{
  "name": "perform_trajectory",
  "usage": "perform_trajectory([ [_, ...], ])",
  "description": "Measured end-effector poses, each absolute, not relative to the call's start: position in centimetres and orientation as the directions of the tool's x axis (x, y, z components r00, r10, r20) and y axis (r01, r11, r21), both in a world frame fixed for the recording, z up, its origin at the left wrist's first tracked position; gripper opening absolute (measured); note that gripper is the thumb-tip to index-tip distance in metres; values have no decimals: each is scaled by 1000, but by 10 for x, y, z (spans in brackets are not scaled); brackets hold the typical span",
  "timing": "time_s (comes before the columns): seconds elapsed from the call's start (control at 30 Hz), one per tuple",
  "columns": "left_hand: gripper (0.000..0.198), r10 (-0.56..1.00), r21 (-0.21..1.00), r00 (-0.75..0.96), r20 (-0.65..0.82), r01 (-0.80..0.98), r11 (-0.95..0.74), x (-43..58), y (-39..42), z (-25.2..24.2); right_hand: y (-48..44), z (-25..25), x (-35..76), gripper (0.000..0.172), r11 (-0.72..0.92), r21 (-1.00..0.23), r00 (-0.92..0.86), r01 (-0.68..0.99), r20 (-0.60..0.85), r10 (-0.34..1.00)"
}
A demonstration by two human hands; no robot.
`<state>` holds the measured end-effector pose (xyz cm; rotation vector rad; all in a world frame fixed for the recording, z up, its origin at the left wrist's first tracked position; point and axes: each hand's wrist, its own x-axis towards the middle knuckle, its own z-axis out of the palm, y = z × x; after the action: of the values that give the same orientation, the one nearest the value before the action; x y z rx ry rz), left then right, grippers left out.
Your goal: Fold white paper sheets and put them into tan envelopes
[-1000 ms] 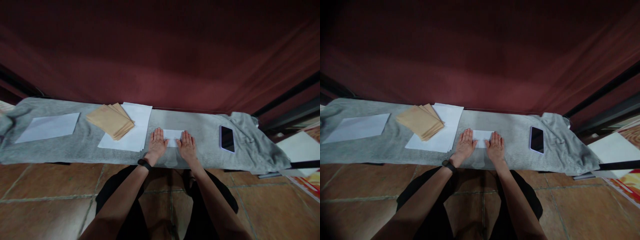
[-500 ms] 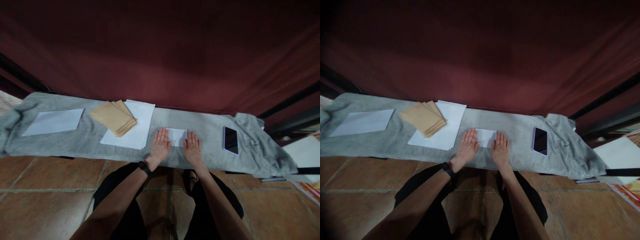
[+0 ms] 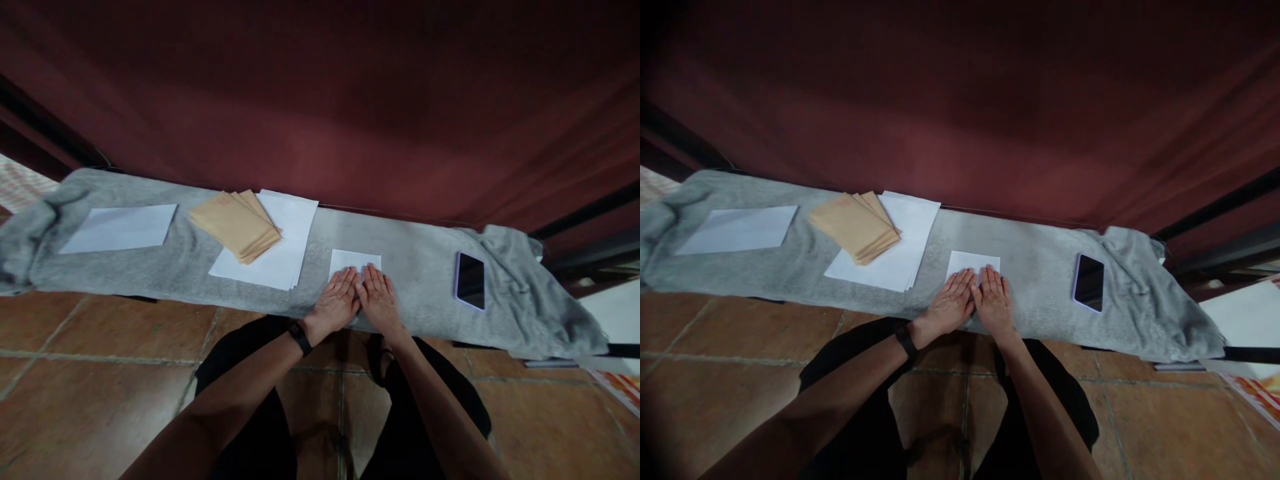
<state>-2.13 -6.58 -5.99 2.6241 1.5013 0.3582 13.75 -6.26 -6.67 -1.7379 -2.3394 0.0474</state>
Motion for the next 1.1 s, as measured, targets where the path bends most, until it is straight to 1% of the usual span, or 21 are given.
perform_trajectory([
  [0.3,65,885,208,446,133,861,-465,-32,-69,-59,-62,-75,145,63,205,-160,-165,966,230,959],
  [0.5,68,936,169,344,81,920,-353,-45,-59,-55,-59,-78,148,62,172,-171,-120,970,276,954],
  [0.63,66,959,123,279,54,951,-284,-60,-51,-48,-57,-81,147,62,152,-164,-94,975,318,943],
  [0.8,63,953,101,298,62,948,-303,-71,-49,-48,-55,-83,150,60,99,-157,-47,983,307,951],
  [0.97,61,949,109,301,98,944,-311,-68,-49,-47,-53,-78,152,59,100,-178,-41,979,306,951],
  [1.1,57,906,132,401,138,899,-418,-59,-50,-44,-49,-68,147,58,123,-232,-61,965,257,965],
])
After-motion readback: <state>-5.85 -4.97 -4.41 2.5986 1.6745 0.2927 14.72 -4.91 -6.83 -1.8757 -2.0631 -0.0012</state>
